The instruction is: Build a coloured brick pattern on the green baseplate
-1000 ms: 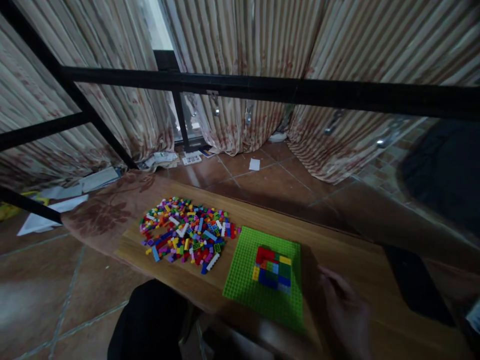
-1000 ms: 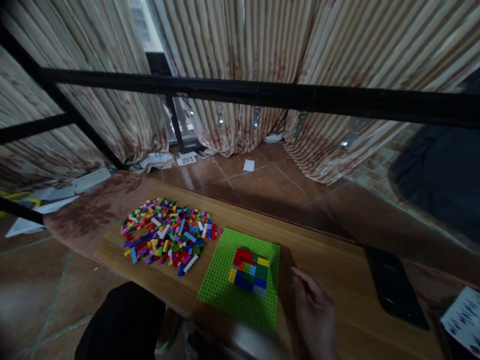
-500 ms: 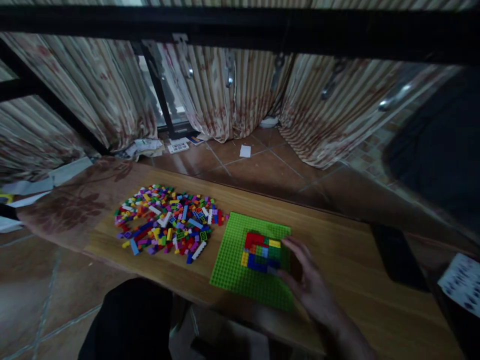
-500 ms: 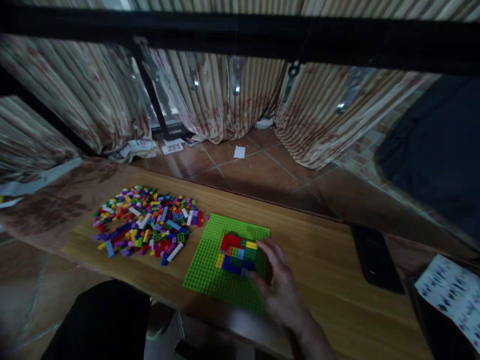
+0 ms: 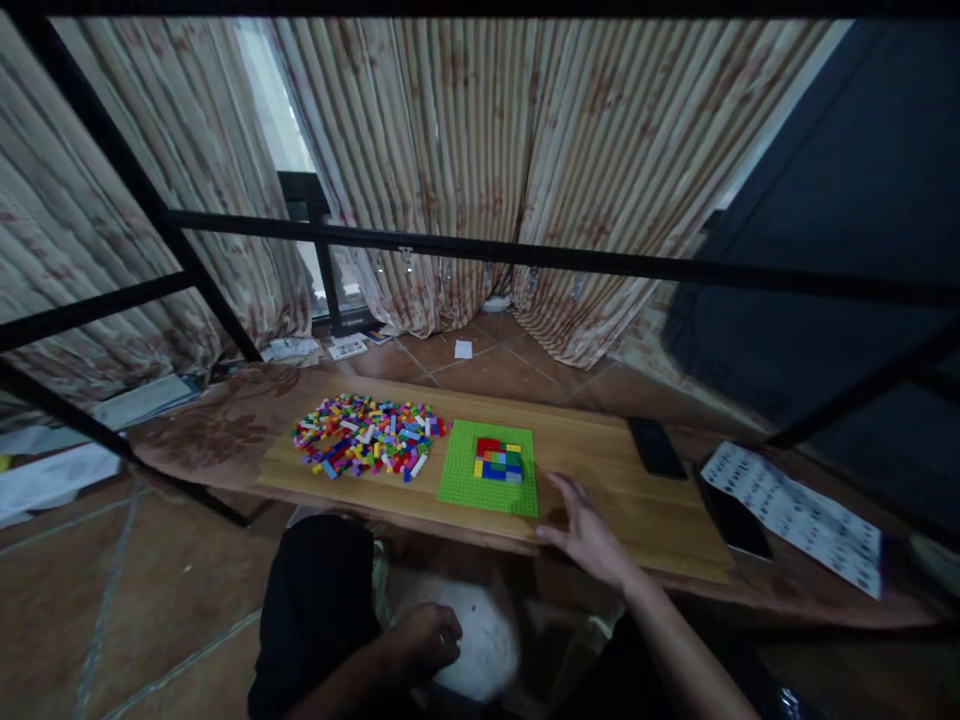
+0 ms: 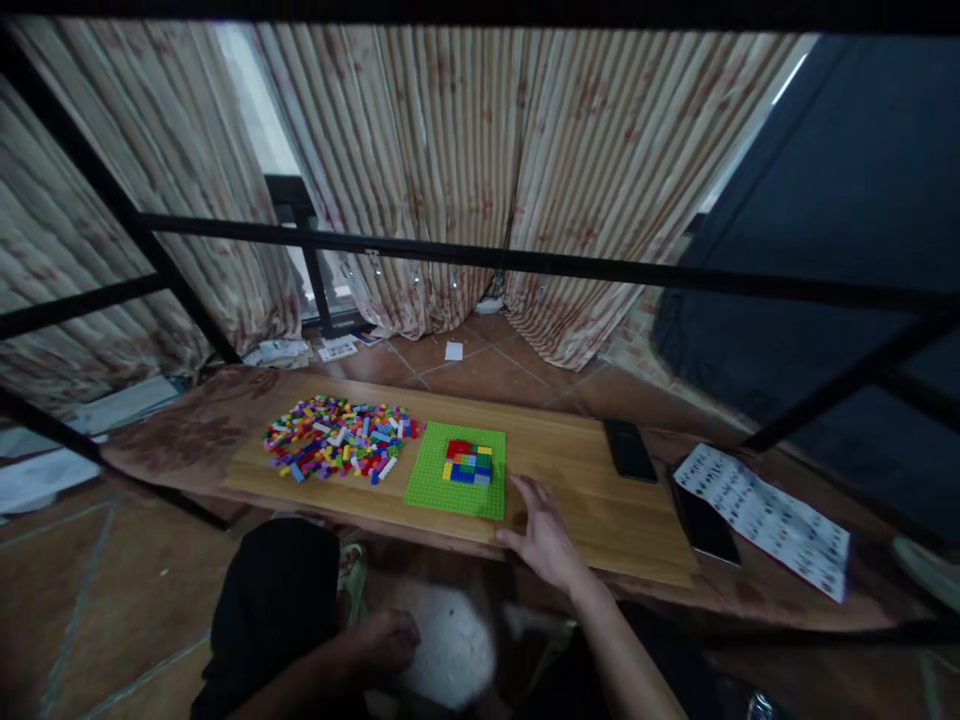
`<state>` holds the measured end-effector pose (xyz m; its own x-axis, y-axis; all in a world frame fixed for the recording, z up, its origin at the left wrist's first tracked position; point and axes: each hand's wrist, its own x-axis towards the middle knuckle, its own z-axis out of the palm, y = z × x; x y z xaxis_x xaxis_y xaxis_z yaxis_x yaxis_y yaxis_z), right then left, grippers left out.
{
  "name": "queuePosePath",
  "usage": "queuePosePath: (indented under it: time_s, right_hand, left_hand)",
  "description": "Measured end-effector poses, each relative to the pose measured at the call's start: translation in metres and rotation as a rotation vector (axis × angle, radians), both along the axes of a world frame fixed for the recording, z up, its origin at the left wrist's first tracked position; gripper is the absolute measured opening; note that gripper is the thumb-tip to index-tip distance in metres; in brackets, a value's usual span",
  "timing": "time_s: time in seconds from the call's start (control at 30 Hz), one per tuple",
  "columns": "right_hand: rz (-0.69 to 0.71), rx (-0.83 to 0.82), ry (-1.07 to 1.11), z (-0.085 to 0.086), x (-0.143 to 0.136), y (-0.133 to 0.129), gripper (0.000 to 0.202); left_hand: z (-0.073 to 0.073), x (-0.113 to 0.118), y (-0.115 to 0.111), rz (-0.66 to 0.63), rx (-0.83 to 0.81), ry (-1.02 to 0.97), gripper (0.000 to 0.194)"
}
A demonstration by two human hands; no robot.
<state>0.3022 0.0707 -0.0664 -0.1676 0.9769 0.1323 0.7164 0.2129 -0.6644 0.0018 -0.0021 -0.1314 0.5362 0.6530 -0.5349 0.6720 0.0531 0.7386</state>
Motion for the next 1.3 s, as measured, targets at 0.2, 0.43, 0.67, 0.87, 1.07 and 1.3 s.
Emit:
queuePosePath:
  time_s: [0.2,0.43,0.67,0.87,1.07,1.3]
  right_hand:
    - [-0.004,0.021,0.005,-0.003,0.009,-0.018,0.071]
    - [0.032,0.009,-0.041,-0.004,0.014,0.024,0.074]
    - [0.099,-0.051,-0.071,-0.01,-0.003,0.081,0.092]
    - [0.162,-0.109,-0.09,-0.007,-0.009,0.105,0.107]
    - [0.191,-0.128,-0.091,-0.013,-0.018,0.107,0.104]
    - [0.223,-0.071,-0.148,-0.022,-0.02,0.112,0.108]
  left_hand:
    - [0.052,-0.012,-0.01,0.04,0.091,0.042,0.03]
    - [0.109,0.0,0.028,0.108,0.469,0.023,0.028]
    - [0.102,0.039,0.105,0.014,0.902,0.159,0.036]
    - [0.072,0.071,0.149,-0.063,1.036,0.369,0.049]
    - [0.054,0.082,0.165,-0.112,1.057,0.391,0.06]
    - [0.037,0.089,0.167,-0.055,0.992,0.392,0.068]
